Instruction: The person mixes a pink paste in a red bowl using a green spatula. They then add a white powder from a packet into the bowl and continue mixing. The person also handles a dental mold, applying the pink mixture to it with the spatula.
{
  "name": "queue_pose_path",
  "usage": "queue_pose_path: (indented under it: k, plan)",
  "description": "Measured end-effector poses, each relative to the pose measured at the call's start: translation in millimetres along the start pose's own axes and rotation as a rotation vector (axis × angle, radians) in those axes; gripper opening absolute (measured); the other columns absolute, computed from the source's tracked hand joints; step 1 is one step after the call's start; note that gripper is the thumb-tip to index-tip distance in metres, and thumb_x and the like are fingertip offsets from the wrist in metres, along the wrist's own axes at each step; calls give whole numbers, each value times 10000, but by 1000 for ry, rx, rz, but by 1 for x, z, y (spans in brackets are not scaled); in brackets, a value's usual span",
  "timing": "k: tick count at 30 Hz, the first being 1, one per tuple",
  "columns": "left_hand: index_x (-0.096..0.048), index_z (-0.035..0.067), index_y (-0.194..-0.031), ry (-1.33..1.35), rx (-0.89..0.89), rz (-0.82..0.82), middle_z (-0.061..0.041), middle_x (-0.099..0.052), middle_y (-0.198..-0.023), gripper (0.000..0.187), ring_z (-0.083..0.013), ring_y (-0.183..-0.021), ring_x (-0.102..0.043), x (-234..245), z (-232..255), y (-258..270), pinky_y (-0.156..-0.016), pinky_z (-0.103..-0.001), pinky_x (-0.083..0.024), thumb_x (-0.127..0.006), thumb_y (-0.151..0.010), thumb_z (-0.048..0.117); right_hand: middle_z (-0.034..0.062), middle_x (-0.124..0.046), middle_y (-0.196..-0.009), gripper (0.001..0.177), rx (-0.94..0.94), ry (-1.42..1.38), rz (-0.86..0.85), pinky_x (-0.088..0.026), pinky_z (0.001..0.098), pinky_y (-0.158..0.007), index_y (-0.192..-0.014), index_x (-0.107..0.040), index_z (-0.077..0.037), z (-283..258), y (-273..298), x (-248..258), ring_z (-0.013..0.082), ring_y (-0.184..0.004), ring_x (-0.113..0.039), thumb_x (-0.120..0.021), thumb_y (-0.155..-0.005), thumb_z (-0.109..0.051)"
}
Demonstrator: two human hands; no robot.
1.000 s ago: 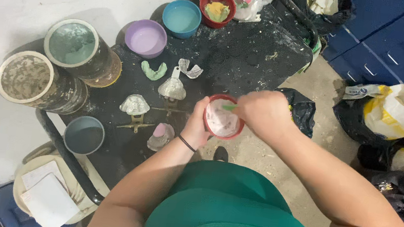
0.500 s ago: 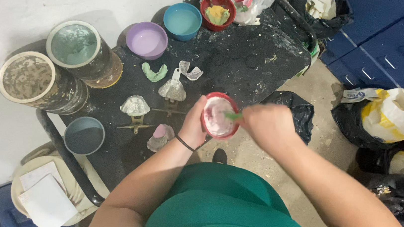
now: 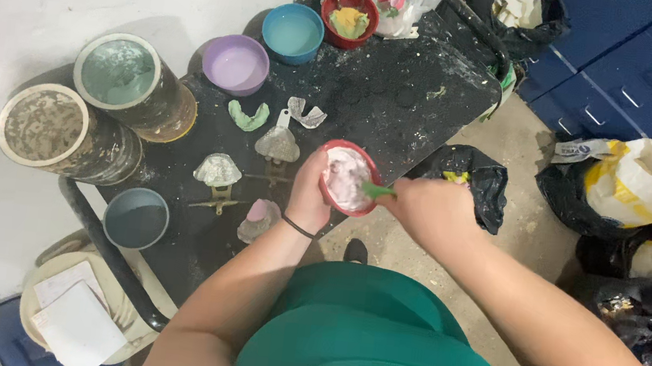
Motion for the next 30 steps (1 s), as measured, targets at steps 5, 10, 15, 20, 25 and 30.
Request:
queue_pose_path:
  k: [5,10,15,20,25,30]
  plan:
    - [-652,98,-1311,-14,-2,-135,-167,-730,-1207,431,-270,-1135,-713,-32,-10,8,-1014,-438,-591,-662,-992,387,-41,-618,-618,224,225,96,359,-531,300,-558,-797,-683,-213,-15,-8,-10,148,-579,-672,-685,-946,-380]
    - [-665,62,-1271,-56,-34,-156,-192,-743,-1134,456,-282,-1047,-740,-29,-12,-4,-951,-452,-627,-728,-932,361,20,-678,-629,283,51,4,289,-565,334,-567,-844,-728,-172,16,-18,23,195,-603,-720,-713,-955,-432]
    - [-699,85,-1295,-50,-173,-13,-158,-725,-1156,409,-250,-1056,-724,-11,13,-5,-938,-413,-622,-605,-939,264,6,-664,-581,365,-48,-91,70,-575,310,-588,-805,-734,-159,8,2,-6,194,-603,-737,-672,-983,-471]
    - [-641,116,-1387,-68,-70,-182,-175,-676,-1310,483,-278,-1172,-691,-20,-16,-18,-1031,-436,-581,-663,-969,358,-65,-613,-660,189,274,105,474,-516,314,-603,-810,-681,-259,-7,-9,-7,156,-645,-673,-718,-903,-420]
    - [-613,37,-1330,-60,-41,-181,-198,-715,-1235,441,-272,-1092,-725,-56,4,15,-963,-441,-617,-662,-966,282,-9,-620,-667,199,87,-29,441,-535,378,-561,-813,-709,-201,27,-19,10,225,-664,-686,-745,-928,-360]
    - [-683,105,-1345,-196,-245,5,-150,-706,-1216,432,-242,-1115,-688,-4,17,-14,-977,-391,-603,-639,-934,229,148,-781,-809,464,-269,-409,-301,-604,471,-809,-944,-808,-117,20,-4,-27,351,-897,-784,-597,-1010,-524]
Point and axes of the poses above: each hand's wrist, its own y-axis away from the middle knuckle, its own x-axis out of the back of the hand, z = x × y, the point moved 10 cm from there along -y, towards the middle knuckle
